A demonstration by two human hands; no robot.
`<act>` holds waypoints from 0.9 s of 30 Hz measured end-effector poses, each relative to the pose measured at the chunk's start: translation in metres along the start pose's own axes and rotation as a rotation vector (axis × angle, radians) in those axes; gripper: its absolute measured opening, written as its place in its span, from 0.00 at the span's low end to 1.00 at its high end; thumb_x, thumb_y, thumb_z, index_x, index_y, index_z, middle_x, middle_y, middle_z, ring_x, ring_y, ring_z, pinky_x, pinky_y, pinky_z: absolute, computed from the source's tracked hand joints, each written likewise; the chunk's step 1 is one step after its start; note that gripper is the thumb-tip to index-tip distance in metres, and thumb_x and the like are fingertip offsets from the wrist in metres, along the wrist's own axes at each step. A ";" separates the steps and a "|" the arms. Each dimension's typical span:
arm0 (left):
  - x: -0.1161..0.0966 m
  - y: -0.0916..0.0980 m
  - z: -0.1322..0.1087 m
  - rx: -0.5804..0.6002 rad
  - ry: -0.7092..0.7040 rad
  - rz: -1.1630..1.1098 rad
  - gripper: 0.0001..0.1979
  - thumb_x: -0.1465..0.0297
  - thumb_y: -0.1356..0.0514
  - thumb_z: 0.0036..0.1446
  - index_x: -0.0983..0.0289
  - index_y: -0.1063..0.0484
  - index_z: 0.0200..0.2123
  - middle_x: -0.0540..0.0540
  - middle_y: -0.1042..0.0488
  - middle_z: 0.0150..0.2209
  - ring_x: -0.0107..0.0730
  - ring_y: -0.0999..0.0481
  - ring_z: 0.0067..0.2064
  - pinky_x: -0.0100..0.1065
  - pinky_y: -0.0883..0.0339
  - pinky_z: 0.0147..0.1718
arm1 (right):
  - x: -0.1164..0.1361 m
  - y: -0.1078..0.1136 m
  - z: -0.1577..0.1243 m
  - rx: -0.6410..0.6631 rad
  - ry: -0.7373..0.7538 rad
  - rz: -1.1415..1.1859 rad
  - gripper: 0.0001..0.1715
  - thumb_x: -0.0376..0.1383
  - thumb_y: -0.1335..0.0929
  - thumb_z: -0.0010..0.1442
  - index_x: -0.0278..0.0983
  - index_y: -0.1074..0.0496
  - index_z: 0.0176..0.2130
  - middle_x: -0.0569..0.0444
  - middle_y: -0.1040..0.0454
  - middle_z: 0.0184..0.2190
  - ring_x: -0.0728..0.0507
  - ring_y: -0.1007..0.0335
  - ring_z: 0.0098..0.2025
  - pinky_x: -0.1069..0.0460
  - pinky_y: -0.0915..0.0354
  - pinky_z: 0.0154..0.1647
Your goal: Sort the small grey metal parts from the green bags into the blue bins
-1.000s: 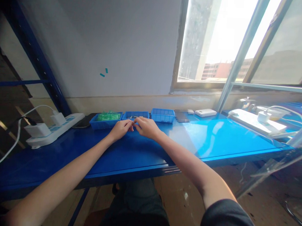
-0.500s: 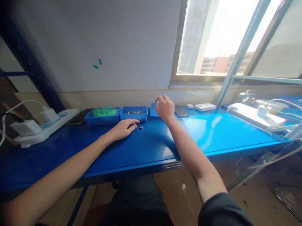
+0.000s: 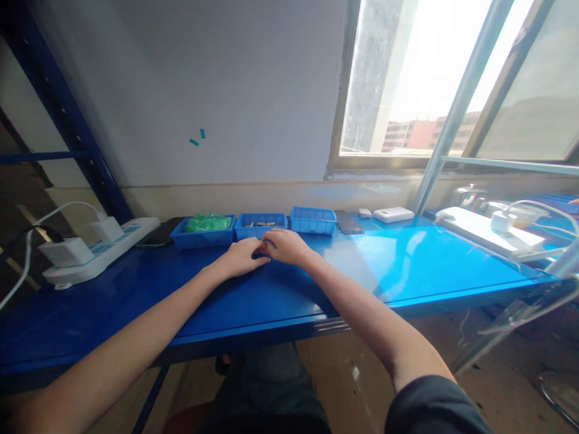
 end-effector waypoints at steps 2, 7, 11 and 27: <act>-0.001 0.000 0.000 0.014 -0.005 0.029 0.12 0.61 0.41 0.54 0.60 0.25 0.39 0.57 0.26 0.39 0.44 0.26 0.43 0.37 0.34 0.38 | -0.002 -0.002 -0.001 0.019 -0.007 0.014 0.12 0.29 0.37 0.58 0.38 0.25 0.36 0.54 0.24 0.34 0.47 0.30 0.35 0.55 0.41 0.36; -0.004 -0.004 0.000 0.041 -0.080 0.011 0.09 0.66 0.44 0.57 0.58 0.24 0.37 0.55 0.27 0.37 0.39 0.26 0.39 0.36 0.34 0.38 | -0.018 -0.005 -0.001 0.055 -0.085 -0.009 0.12 0.32 0.36 0.58 0.38 0.24 0.39 0.54 0.24 0.30 0.47 0.31 0.33 0.55 0.41 0.34; -0.001 -0.006 0.001 0.018 -0.075 0.016 0.09 0.71 0.45 0.55 0.60 0.25 0.35 0.54 0.26 0.36 0.36 0.25 0.38 0.33 0.34 0.39 | -0.021 -0.009 0.000 0.153 -0.084 -0.020 0.14 0.30 0.36 0.56 0.37 0.24 0.39 0.54 0.24 0.29 0.47 0.31 0.31 0.55 0.42 0.32; 0.013 0.000 0.002 -0.009 -0.012 -0.030 0.11 0.67 0.46 0.57 0.61 0.27 0.40 0.54 0.23 0.35 0.35 0.24 0.36 0.32 0.34 0.35 | -0.009 0.006 0.003 0.178 -0.024 0.067 0.11 0.29 0.34 0.56 0.33 0.21 0.34 0.51 0.23 0.30 0.47 0.31 0.32 0.55 0.41 0.34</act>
Point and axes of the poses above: each hand's wrist, its own z-axis towards the middle knuckle, its own y-axis out of the back of the hand, x = y × z, the point moved 3 cm from there along z, towards the middle knuckle
